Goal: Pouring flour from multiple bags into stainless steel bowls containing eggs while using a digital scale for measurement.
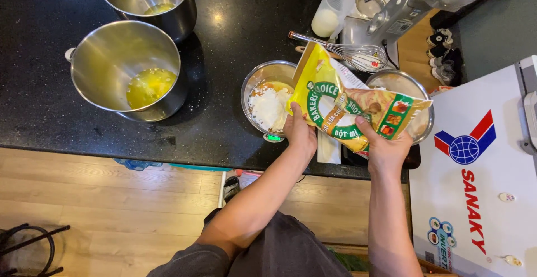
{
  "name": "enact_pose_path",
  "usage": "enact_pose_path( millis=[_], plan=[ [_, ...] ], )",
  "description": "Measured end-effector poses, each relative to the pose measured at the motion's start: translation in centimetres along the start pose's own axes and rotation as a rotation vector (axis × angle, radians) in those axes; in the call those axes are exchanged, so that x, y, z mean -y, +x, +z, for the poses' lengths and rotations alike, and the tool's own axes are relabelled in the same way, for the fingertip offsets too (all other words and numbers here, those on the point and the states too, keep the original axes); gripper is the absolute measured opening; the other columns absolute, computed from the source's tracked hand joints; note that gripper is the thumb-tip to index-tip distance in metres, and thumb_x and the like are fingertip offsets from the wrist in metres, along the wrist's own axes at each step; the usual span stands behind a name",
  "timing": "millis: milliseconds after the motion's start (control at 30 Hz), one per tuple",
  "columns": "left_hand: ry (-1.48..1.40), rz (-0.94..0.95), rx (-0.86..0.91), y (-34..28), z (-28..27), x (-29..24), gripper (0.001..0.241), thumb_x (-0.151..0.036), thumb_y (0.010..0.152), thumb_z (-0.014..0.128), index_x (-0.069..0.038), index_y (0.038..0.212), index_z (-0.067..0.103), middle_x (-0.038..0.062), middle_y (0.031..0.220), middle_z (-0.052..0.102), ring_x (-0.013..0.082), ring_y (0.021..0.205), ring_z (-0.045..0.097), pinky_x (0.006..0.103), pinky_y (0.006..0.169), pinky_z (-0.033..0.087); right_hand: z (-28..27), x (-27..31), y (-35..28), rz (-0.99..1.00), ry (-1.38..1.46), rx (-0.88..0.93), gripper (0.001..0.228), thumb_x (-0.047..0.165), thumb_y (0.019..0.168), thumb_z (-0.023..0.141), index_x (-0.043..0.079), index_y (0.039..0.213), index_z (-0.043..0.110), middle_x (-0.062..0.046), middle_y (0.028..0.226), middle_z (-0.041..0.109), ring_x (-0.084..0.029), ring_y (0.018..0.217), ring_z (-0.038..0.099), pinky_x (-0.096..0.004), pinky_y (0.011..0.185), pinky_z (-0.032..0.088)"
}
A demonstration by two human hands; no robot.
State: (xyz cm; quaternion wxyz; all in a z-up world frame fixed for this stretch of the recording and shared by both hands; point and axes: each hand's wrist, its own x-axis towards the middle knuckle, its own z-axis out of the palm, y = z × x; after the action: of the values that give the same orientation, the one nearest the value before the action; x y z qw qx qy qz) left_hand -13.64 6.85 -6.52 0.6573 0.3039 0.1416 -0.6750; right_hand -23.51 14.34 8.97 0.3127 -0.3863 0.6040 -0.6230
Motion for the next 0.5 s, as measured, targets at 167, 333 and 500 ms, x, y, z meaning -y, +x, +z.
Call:
enact_pose_path(
  millis=[167, 333, 500],
  plan=[
    [0.027, -0.011, 0.002, -1.2, 0.9, -1.0, 0.032, -0.029, 0.103, 0.058, -0.007, 0.126, 0.061, 0.005, 0.116, 0.07, 0.0136, 0.096, 0.07, 0.0309, 0.084, 0.06, -0.3, 0.7, 0.5, 0.061, 0.013, -0.013, 0.033, -0.008, 0.083, 0.081, -0.004, 0.113, 0.07, -0.011, 0.112, 0.075, -0.016, 0.095, 0.074, -0.031, 0.085, 0.061],
    [0.006, -0.037, -0.016, -0.3, 0.2, 0.1, 0.04, -0.035, 0.108, 0.054, -0.005, 0.134, 0.055, 0.008, 0.123, 0.067, 0.0164, 0.102, 0.067, 0.0331, 0.088, 0.057, -0.3, 0.7, 0.5, 0.074, 0.011, -0.007, 0.033, -0.008, 0.083, 0.081, -0.003, 0.114, 0.07, -0.011, 0.113, 0.075, -0.016, 0.096, 0.074, -0.031, 0.086, 0.061],
    [-0.159, -0.096, -0.02, -0.2, 0.1, 0.2, 0.048, -0.036, 0.11, 0.04, -0.001, 0.142, 0.049, 0.013, 0.137, 0.063, 0.0224, 0.119, 0.066, 0.0354, 0.101, 0.056, -0.3, 0.7, 0.3, 0.061, -0.013, -0.014, 0.034, -0.008, 0.083, 0.082, -0.002, 0.114, 0.07, -0.011, 0.115, 0.075, -0.015, 0.098, 0.073, -0.03, 0.087, 0.061]
  ],
)
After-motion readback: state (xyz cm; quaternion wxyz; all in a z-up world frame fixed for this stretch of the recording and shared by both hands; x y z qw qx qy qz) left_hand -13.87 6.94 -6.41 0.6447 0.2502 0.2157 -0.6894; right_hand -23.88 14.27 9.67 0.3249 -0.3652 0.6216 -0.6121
